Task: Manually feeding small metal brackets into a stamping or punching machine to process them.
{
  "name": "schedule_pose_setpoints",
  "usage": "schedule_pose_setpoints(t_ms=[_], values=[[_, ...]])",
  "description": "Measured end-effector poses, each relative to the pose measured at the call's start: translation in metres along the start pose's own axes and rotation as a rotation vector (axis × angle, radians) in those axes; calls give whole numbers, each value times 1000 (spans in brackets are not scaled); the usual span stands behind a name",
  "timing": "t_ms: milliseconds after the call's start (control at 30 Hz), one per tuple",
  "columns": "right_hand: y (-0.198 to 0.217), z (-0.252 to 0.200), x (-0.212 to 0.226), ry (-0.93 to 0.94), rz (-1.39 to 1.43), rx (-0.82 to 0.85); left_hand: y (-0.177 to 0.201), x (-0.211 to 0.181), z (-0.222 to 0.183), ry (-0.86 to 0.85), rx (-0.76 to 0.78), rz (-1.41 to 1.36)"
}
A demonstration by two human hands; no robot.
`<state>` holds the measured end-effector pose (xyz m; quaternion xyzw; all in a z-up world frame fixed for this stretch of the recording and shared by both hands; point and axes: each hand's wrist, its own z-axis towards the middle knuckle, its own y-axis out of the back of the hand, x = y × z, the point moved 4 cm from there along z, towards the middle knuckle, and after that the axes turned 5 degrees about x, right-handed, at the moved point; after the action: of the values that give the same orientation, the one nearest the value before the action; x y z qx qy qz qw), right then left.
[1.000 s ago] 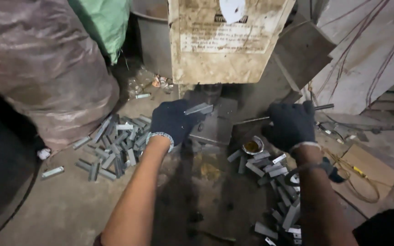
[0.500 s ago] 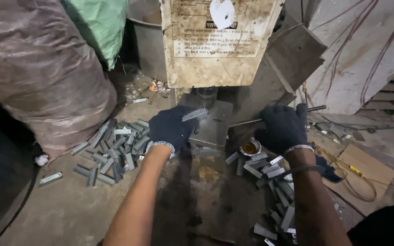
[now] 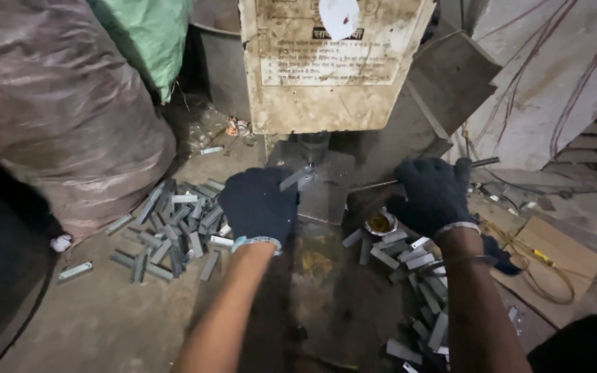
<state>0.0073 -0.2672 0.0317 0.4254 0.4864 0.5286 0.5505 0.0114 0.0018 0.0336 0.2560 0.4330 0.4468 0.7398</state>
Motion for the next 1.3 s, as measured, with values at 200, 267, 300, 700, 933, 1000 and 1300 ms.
schedule_pose_setpoints(t_ms=[200,267,300,700,933,1000,1300], values=[[-38,14,-21,64,27,26,-10,2,-1,-121,-162,29],[-60,21,-28,99,53,17,-10,6,3,-145,-184,18],[-69,24,-27,97,77,48,-10,9,7,-173,-165,-20],[-119,23,-20,6,41,139,-25,37,48,-304,-72,-93],[-150,38,-23,-54,62,196,-29,34,56,-221,4,84],[-164,41,-27,-43,73,209,-26,31,57,-205,35,68],[-168,33,-16,60,182,202,-18,22,60,-125,123,-2]])
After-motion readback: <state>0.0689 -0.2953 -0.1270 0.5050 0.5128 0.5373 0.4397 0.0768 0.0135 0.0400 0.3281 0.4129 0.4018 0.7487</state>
